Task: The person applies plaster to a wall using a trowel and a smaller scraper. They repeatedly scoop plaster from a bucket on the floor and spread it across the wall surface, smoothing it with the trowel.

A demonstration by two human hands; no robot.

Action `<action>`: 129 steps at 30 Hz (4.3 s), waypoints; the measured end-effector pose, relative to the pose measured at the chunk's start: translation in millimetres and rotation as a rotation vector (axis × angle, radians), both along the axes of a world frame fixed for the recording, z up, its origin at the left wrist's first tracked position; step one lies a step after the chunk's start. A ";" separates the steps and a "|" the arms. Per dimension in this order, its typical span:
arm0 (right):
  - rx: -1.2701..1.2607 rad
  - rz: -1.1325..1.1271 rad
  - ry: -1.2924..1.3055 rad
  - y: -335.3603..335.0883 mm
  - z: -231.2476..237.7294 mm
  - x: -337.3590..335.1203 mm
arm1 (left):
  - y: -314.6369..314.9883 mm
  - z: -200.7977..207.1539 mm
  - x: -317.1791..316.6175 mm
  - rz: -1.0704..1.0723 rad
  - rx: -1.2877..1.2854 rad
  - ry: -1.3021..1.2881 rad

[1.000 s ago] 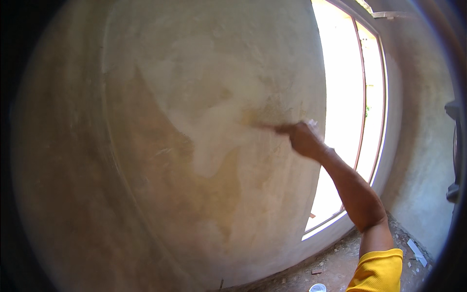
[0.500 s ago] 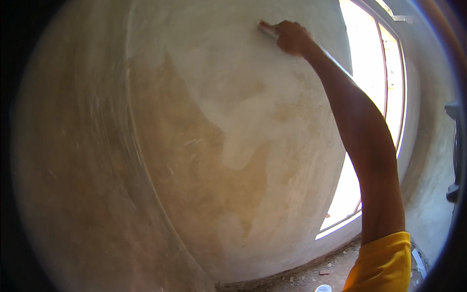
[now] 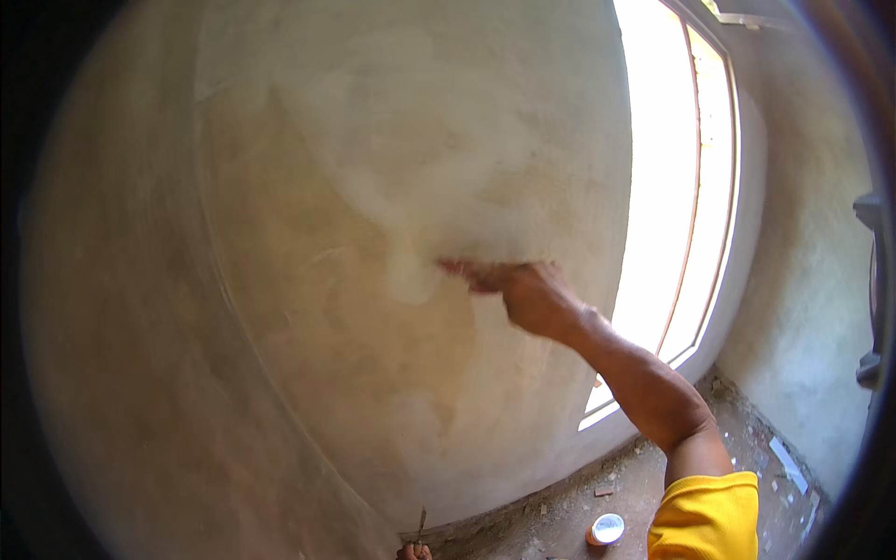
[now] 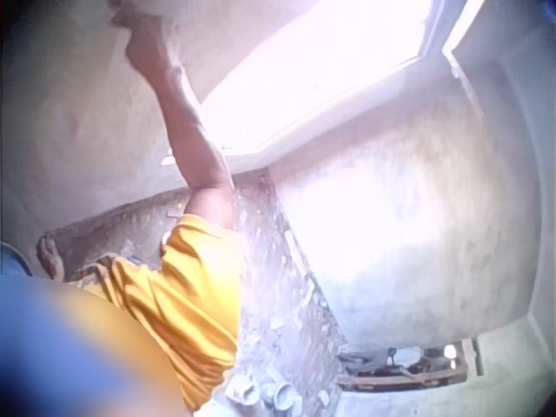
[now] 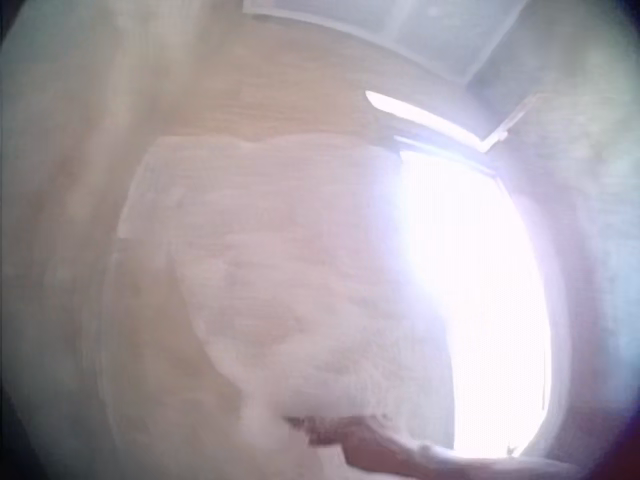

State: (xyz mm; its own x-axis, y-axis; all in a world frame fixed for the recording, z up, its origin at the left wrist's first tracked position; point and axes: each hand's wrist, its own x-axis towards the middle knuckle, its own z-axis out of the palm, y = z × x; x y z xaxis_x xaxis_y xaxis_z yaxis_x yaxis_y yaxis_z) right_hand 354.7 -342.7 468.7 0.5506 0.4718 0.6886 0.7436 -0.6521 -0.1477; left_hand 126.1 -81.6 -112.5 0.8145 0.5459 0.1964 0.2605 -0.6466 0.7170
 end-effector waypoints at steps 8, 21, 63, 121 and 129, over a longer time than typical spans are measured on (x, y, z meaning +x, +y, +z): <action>0.006 -0.354 -0.584 -37.5 -19.8 80.1 | 4.6 -20.9 -14.8 0.016 -0.015 -0.022; 0.977 -0.481 0.219 -103.4 36.6 67.1 | 5.7 -29.9 -25.3 0.049 -0.040 -0.049; -0.486 -0.119 -0.581 115.2 20.4 9.9 | 21.5 -60.6 -52.8 0.192 -0.152 -0.093; 2.102 -0.196 0.606 -95.8 -591.7 -14.9 | 13.9 -88.1 -163.6 -0.169 -0.140 0.759; 2.165 -0.970 1.446 44.9 -968.3 -75.7 | -4.8 -195.5 -204.5 -0.092 -0.164 0.993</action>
